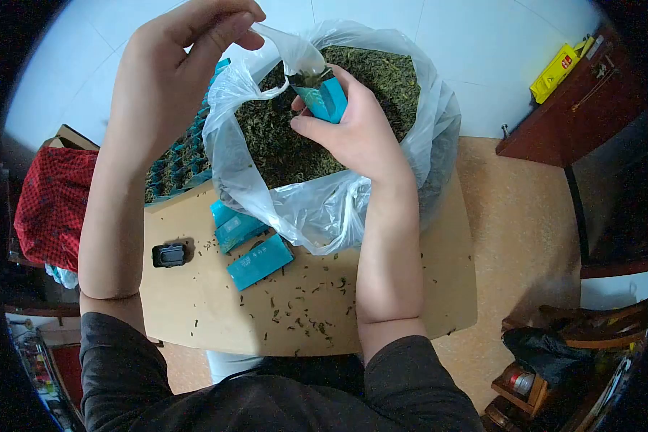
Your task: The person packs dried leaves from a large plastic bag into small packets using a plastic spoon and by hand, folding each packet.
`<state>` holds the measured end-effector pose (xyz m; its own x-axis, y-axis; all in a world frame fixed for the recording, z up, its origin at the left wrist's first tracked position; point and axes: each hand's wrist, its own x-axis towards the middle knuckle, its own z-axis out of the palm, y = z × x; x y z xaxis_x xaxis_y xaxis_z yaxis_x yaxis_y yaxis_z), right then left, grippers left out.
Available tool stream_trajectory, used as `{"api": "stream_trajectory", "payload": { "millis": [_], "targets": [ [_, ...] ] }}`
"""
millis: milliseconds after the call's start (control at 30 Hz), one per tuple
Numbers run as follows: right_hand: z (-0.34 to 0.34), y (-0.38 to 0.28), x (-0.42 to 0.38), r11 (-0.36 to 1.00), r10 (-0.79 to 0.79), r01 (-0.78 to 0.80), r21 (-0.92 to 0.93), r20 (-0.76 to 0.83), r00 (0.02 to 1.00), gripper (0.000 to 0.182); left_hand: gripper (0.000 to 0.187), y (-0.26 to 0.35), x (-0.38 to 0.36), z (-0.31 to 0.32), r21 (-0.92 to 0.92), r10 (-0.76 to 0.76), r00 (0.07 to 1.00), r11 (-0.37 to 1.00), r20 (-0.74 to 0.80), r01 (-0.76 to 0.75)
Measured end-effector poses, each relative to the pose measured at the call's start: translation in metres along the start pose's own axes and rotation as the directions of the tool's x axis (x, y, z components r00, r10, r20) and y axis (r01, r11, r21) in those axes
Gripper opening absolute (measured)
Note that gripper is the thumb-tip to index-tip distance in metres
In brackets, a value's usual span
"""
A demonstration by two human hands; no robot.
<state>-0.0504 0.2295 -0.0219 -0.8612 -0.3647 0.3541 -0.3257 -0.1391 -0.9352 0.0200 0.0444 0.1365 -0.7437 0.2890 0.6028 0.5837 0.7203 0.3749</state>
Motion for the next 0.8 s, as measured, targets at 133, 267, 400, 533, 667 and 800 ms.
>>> {"api": "stream_trajectory", "payload": {
  "millis": [133,267,400,533,667,800],
  "targets": [
    [-0.002,0.001,0.000,1.000,-0.009,0.009,-0.012,0.002,1.000,0.056,0.021,-0.008,-0.007,-0.001,0.046,0.106,0.994,0.993,-0.038,-0.104],
    [-0.002,0.002,-0.002,0.999,-0.003,0.002,0.035,0.013,1.000,0.057,0.017,-0.044,-0.013,0.005,0.227,0.482,0.875,0.850,0.031,-0.476],
    [-0.001,0.002,-0.001,0.997,-0.050,0.049,0.054,0.025,0.998,0.046,0.021,-0.036,-0.019,-0.003,0.258,0.524,0.851,0.819,0.026,-0.512],
    [0.000,0.003,-0.002,0.997,-0.063,0.061,0.053,0.021,0.998,0.047,0.020,-0.033,-0.021,-0.004,0.287,0.553,0.831,0.788,0.058,-0.544],
    [0.001,-0.002,-0.002,0.994,-0.070,0.069,0.087,0.009,0.997,0.056,0.019,-0.036,-0.030,-0.004,0.240,0.469,0.881,0.864,-0.059,-0.443],
    [-0.009,-0.009,-0.005,0.996,-0.082,0.085,0.010,-0.165,0.983,0.056,0.022,-0.042,-0.033,-0.002,0.251,0.180,0.970,0.959,-0.167,-0.135]
  ]
}}
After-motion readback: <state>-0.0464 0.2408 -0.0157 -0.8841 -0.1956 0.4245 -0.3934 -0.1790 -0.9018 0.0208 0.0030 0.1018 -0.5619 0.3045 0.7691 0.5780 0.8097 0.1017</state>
